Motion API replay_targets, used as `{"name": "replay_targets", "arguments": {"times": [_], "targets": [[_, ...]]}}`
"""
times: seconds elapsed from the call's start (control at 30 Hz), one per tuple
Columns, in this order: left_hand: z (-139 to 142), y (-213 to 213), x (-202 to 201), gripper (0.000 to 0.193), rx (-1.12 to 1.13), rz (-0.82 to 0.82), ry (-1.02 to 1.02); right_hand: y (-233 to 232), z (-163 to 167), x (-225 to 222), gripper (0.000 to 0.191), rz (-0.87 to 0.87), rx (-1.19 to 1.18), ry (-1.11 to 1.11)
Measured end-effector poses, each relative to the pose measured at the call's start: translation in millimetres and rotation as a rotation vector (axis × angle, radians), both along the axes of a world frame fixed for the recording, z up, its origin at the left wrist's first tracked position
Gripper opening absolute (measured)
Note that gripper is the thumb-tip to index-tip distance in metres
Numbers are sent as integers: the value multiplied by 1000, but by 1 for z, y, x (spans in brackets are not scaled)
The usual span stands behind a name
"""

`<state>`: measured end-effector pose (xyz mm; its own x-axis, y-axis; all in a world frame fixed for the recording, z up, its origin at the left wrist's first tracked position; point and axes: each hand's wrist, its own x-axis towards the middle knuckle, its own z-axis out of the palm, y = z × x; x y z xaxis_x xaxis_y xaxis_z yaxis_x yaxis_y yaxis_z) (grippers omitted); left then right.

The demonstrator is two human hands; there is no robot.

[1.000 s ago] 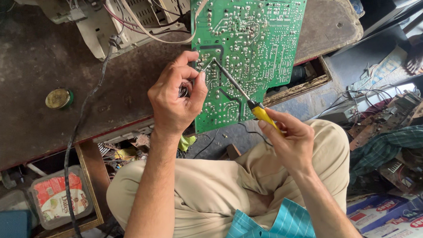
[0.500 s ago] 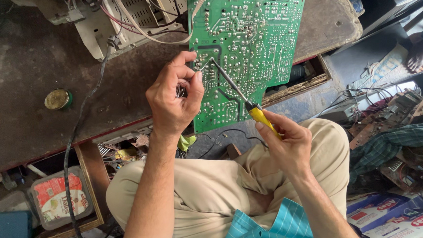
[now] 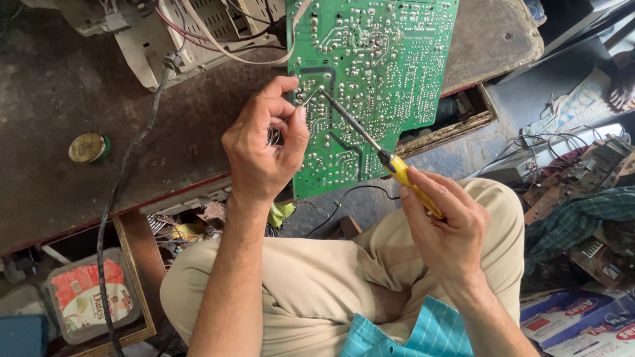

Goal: The person is soldering a green circuit board using a soldering iron and solder wire. They repeatedly apply solder to various points on the board while seated on the floor in a cluttered workshop.

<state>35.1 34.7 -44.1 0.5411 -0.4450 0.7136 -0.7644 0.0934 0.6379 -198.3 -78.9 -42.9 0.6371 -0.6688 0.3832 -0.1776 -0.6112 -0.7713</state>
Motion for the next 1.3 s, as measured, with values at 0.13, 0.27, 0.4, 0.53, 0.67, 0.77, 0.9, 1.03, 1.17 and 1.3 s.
{"name": "replay_targets", "arguments": {"times": [0.13, 0.27, 0.4, 0.53, 0.67, 0.77, 0.9, 1.03, 1.17, 1.3], "targets": [[0, 0, 0, 12, 2, -4, 8, 2, 4, 3, 26, -4, -33, 6], [-1, 0, 0, 12, -11, -11, 9, 8, 4, 4, 26, -50, -39, 18], [-1, 0, 0, 12, -5, -10, 15, 10, 2, 3, 27, -31, -81, -11], [0, 0, 0, 12, -12, -12, 13, 4, -2, 1, 28, -39, -62, -18], [0, 0, 0, 11, -10, -17, 13, -28, 1, 0, 31, -50, -130, -13], [0, 1, 0, 12, -7, -10, 23, -72, 12, 4, 26, 108, -306, -50], [0, 0, -1, 12, -16, 6, 12, -127, 28, 21, 26, 187, -484, -48], [0, 0, 1, 13, -27, -4, 11, -158, 34, 40, 20, 285, -482, -47], [0, 0, 2, 13, -19, -8, 14, -174, 28, 52, 22, 324, -543, -42], [0, 0, 4, 13, 16, 9, 31, -182, 21, 57, 22, 332, -546, -15]]}}
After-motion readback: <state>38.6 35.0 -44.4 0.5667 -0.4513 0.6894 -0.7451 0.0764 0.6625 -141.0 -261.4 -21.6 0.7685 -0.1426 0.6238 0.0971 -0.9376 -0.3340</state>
